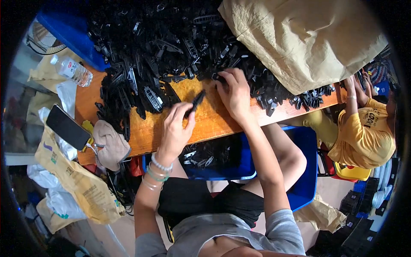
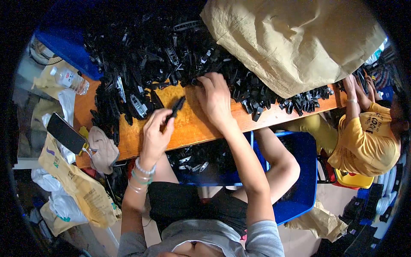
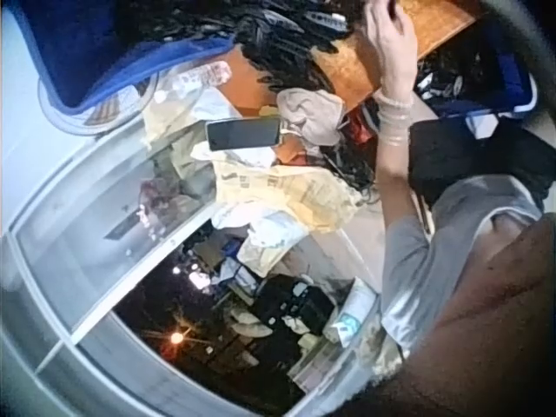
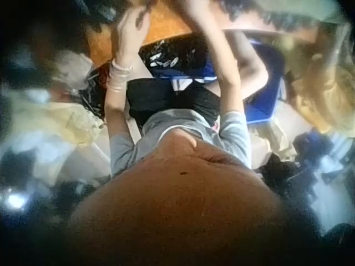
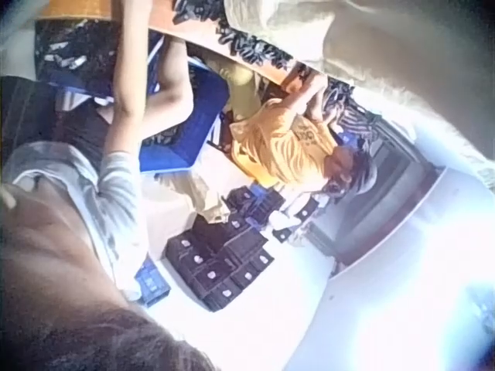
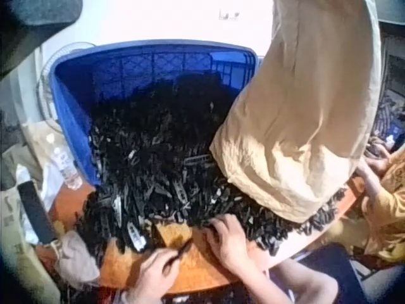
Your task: The person assembles plastic components by hand, taking small black parts from the table and fitting them together.
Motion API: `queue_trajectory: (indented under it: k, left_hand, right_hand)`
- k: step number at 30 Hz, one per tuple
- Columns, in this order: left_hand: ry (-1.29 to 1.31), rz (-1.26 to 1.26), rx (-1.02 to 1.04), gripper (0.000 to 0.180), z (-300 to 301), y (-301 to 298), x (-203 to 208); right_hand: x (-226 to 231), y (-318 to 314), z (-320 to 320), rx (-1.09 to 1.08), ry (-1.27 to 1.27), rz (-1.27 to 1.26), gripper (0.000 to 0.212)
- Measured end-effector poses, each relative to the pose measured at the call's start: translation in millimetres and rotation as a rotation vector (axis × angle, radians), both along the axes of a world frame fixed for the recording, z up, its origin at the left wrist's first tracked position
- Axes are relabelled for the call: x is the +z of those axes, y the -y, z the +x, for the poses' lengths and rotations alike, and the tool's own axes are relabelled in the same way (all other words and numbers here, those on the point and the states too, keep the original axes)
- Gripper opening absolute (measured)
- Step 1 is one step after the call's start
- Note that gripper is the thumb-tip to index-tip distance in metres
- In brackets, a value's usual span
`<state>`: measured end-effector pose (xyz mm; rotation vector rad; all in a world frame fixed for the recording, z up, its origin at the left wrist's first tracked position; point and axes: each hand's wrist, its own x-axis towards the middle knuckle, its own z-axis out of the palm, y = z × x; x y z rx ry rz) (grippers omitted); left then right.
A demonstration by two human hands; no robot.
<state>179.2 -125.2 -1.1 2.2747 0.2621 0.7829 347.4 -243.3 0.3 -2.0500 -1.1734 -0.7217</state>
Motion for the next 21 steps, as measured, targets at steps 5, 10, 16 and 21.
queue_trajectory:
  k: [5,10,16,21]
  left_hand:
    - [-0.021,0.214,0.016,0.011,-16.7,5.4,-9.1]
    - [-0.113,0.1,0.038,0.017,-12.3,-4.6,-6.1]
    - [-0.21,0.143,0.098,0.01,-13.4,-15.9,-0.5]
    - [-0.046,0.337,-0.07,0.028,-1.3,-15.3,4.2]
  right_hand:
    - [-5.3,17.8,-46.5,0.171,-0.739,0.211,0.029]
    - [-13.4,37.9,-58.8,0.134,-0.506,-0.022,0.035]
    - [-17.4,56.4,-67.0,-0.064,-0.446,-0.157,0.034]
    - [-19.5,54.1,-70.7,-0.073,-0.41,-0.132,0.03]
